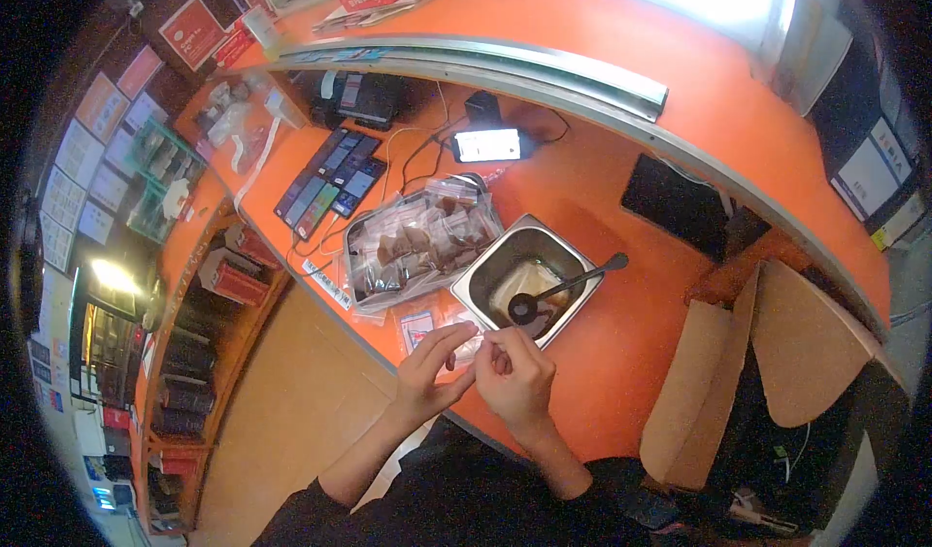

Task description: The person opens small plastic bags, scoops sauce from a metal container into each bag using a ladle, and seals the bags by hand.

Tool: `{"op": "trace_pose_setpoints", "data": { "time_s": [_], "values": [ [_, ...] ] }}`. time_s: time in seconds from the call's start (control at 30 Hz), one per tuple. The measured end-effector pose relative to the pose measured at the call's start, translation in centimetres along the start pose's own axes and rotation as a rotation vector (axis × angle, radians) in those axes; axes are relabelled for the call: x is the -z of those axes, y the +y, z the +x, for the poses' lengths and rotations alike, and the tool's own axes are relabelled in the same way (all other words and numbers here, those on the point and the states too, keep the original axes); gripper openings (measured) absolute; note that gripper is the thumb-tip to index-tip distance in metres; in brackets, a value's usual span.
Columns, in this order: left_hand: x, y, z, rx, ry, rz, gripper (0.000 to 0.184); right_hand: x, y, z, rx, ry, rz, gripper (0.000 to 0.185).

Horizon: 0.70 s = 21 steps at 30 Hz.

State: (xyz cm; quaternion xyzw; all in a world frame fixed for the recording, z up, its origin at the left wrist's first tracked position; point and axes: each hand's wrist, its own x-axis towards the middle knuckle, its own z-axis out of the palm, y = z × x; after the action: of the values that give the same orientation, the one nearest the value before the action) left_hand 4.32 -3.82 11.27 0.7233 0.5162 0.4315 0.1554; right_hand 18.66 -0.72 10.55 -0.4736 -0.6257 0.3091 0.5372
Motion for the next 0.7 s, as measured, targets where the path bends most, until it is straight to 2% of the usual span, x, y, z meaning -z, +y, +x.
{"op": "trace_pose_setpoints", "data": {
  "time_s": [0.13, 0.2, 0.23, 0.27, 0.33, 0.37, 0.43, 0.6, 0.67, 0.7],
  "values": [
    [-0.3, -0.8, 0.6, -0.026, -0.030, 0.026, 0.051, 1.3, 0.6, 0.7, -0.059, -0.075, 0.042, 0.009],
    [-0.1, -1.0, 1.7, -0.012, 0.044, 0.102, 0.052, 2.3, 0.8, 1.3, -0.171, -0.056, 0.067, 0.012],
    [0.0, -1.2, 2.7, -0.032, 0.108, 0.160, 0.055, 2.5, 1.8, 1.5, -0.074, 0.069, -0.021, 0.022],
    [0.3, -1.6, 3.7, -0.034, 0.108, 0.159, 0.055, 3.2, 3.1, 1.7, -0.073, 0.071, -0.022, 0.022],
    [0.7, -2.6, 5.8, 0.040, 0.277, 0.201, 0.055, 4.9, 5.9, 1.9, -0.314, 0.347, 0.080, 0.034],
    [0.4, -3.2, 7.1, 0.040, 0.275, 0.201, 0.055, 5.3, 7.9, 2.2, -0.315, 0.349, 0.080, 0.034],
    [-0.6, -4.8, 9.4, 0.099, 0.427, 0.172, 0.051, 5.4, 11.6, 3.7, -0.260, 0.518, -0.047, 0.044],
    [-5.5, -8.9, 11.3, 0.224, 0.366, 0.133, 0.044, 5.1, 12.8, 7.2, -0.190, 0.367, -0.079, 0.033],
    [-7.0, -10.2, 11.3, 0.200, 0.343, 0.200, 0.043, 4.5, 11.4, 7.3, -0.126, 0.311, -0.250, 0.025],
    [-7.5, -9.7, 11.5, 0.208, 0.381, 0.052, 0.041, 4.3, 10.6, 7.0, -0.057, 0.302, -0.333, 0.026]
  ]
}}
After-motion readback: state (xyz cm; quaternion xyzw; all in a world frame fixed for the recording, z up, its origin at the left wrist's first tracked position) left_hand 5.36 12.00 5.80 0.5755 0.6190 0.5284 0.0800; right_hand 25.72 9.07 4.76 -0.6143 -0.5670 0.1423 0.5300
